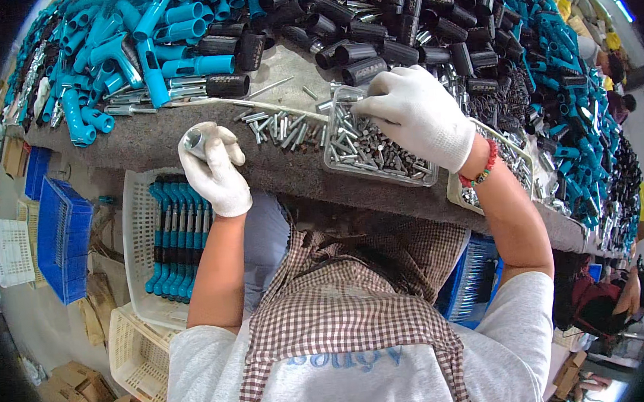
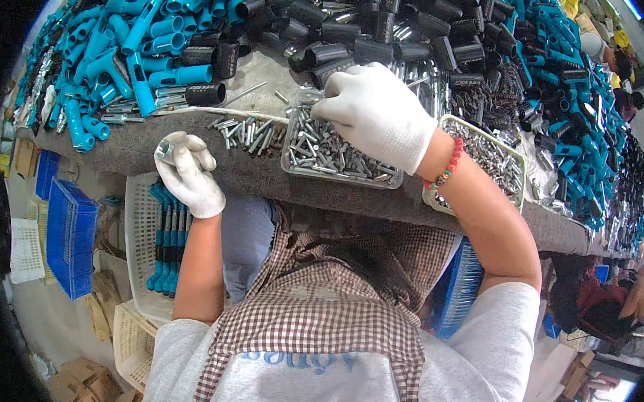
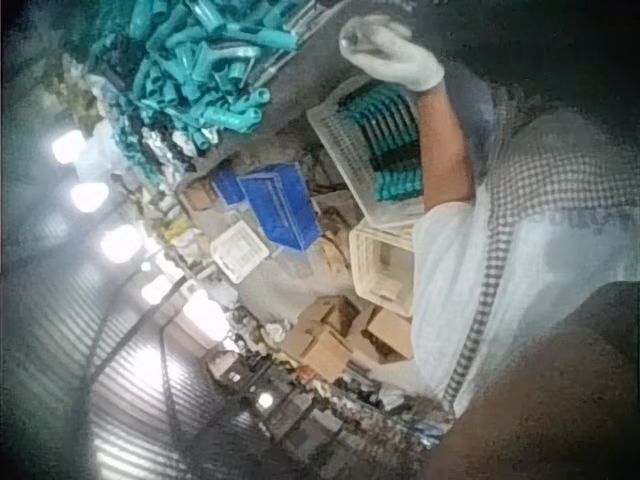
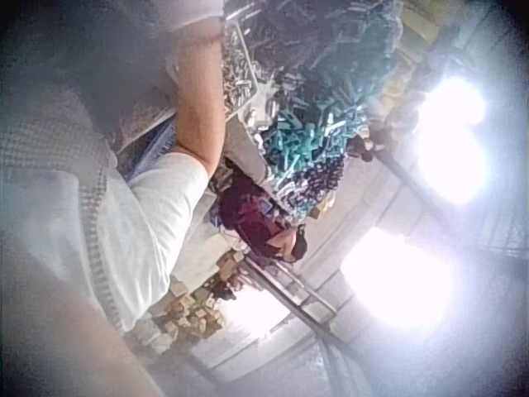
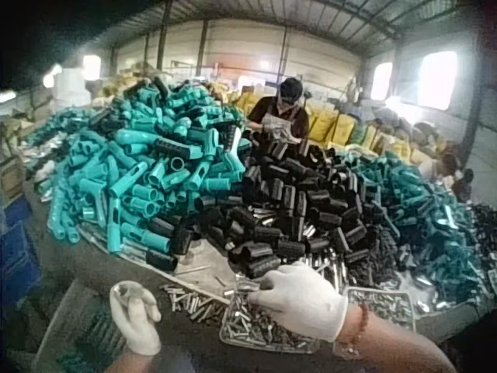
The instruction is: The person assembles tools by fitting metal pins and rods into plastic handles by hand and placing the finished tools into a basket.
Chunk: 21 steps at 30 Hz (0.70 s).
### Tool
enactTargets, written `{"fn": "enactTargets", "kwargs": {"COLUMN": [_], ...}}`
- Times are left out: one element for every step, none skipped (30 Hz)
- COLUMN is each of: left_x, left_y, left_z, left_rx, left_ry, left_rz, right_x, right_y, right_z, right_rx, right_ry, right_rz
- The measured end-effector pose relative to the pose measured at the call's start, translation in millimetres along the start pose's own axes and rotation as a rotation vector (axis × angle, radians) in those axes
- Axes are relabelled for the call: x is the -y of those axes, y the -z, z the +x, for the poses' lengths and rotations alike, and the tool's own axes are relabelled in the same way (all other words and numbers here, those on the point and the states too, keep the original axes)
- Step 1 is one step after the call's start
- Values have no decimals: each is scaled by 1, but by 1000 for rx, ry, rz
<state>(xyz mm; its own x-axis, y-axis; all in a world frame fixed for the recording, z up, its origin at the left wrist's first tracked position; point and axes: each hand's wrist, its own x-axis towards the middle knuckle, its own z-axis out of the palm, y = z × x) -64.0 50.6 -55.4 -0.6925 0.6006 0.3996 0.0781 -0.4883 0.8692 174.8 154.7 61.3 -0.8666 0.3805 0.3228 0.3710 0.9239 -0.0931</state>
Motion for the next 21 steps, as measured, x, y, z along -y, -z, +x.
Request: {"fn": "enactTargets", "kwargs": {"left_x": [0,0,-1,-1,-1,-1,0,1,2,2,3,3,3,2,2,1,1,0,0,0,-1], "left_y": [0,0,0,0,0,0,1,1,2,2,3,3,3,2,2,2,1,1,1,1,0], "left_z": [0,0,-1,-1,-1,-1,-1,-1,-1,-1,-1,-1,-1,-1,-1,-1,-1,-1,-1,-1,-1], "left_rx": [-1,-2,-5,-2,0,-2,5,12,12,11,11,13,12,12,10,13,16,17,13,9,8], "left_ry": [7,14,11,7,4,4,3,2,3,3,2,4,-3,-10,-9,-18,-28,-28,-18,-8,-8], "left_rz": [-15,-32,-29,-22,-16,-16,-38,-61,-59,-57,-54,-54,-57,-60,-60,-46,-32,-32,-21,-9,-9], "right_x": [1,2,2,1,0,0,-1,-1,-2,-2,-3,-3,-4,-4,-3,-1,0,0,1,2,2], "right_y": [0,0,0,-1,-2,-3,-5,-5,-5,-5,-4,-3,-1,1,4,8,10,11,12,12,12], "right_z": [1,2,1,0,0,-1,-1,-1,0,1,2,3,5,6,7,9,10,11,12,13,13], "right_rx": [29,58,57,50,44,45,28,12,14,41,69,69,107,145,147,198,248,248,290,332,333], "right_ry": [11,22,26,-17,-61,-59,-61,-63,-64,-60,-57,-59,-51,-43,-42,-44,-46,-46,-43,-40,-39], "right_rz": [-61,-123,-121,-102,-84,-83,-63,-43,-41,-29,-16,-16,-16,-15,-14,-28,-42,-43,-60,-79,-79]}}
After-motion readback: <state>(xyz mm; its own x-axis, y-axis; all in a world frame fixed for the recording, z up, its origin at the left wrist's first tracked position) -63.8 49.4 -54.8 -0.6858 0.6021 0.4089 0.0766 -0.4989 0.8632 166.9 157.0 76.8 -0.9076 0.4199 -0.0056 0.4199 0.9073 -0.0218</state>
